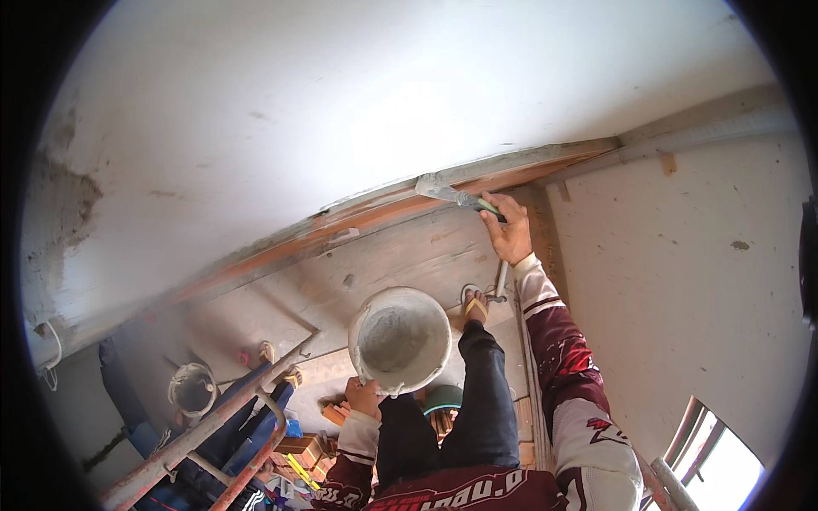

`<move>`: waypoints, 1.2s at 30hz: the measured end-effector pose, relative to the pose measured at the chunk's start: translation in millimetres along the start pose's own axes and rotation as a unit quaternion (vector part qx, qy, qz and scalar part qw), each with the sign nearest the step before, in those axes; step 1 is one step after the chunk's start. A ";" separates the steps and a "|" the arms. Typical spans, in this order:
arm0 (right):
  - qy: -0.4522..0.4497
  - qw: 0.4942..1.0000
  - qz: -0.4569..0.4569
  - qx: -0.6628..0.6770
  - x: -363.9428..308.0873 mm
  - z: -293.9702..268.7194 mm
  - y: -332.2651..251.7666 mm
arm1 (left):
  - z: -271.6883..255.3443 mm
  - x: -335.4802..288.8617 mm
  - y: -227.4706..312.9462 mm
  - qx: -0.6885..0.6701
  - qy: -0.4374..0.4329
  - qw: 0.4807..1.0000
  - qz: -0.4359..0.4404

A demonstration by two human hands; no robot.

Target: The person stands on a ladder and applies plaster to a wooden beam on the ceiling using a trowel and a bucket. They repeatedly scoop plaster from the bucket and smooth it onto the beam, occasionally stepping down to the floor to retrieve more materials before returning to the ladder to continue the work.

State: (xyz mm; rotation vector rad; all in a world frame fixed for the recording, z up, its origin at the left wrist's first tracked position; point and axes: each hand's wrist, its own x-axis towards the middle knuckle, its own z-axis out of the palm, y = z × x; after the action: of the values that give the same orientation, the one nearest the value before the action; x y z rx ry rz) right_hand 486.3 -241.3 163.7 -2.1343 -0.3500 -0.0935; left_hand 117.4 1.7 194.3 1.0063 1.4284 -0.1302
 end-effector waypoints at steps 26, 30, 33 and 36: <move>0.144 0.984 0.094 -0.033 19.4 -215.2 105.8 | 95.4 -92.4 -50.4 0.003 -0.021 0.999 -0.029; 0.197 0.970 0.104 -0.093 3.4 -199.3 99.0 | 95.1 -94.4 -46.2 -0.018 -0.029 0.999 -0.013; 0.248 0.948 0.098 -0.173 -9.7 -187.5 100.5 | 89.3 -94.1 -45.2 -0.034 -0.030 0.999 -0.010; 0.275 0.932 0.095 -0.218 -8.8 -178.2 113.5 | 80.0 -90.7 -44.1 -0.039 -0.031 0.999 -0.013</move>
State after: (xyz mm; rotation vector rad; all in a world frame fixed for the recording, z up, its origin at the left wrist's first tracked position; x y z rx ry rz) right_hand 522.2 -449.6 169.6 -2.4444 0.2311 -0.6974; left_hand 131.0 -119.3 236.0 0.9129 1.3794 -0.1239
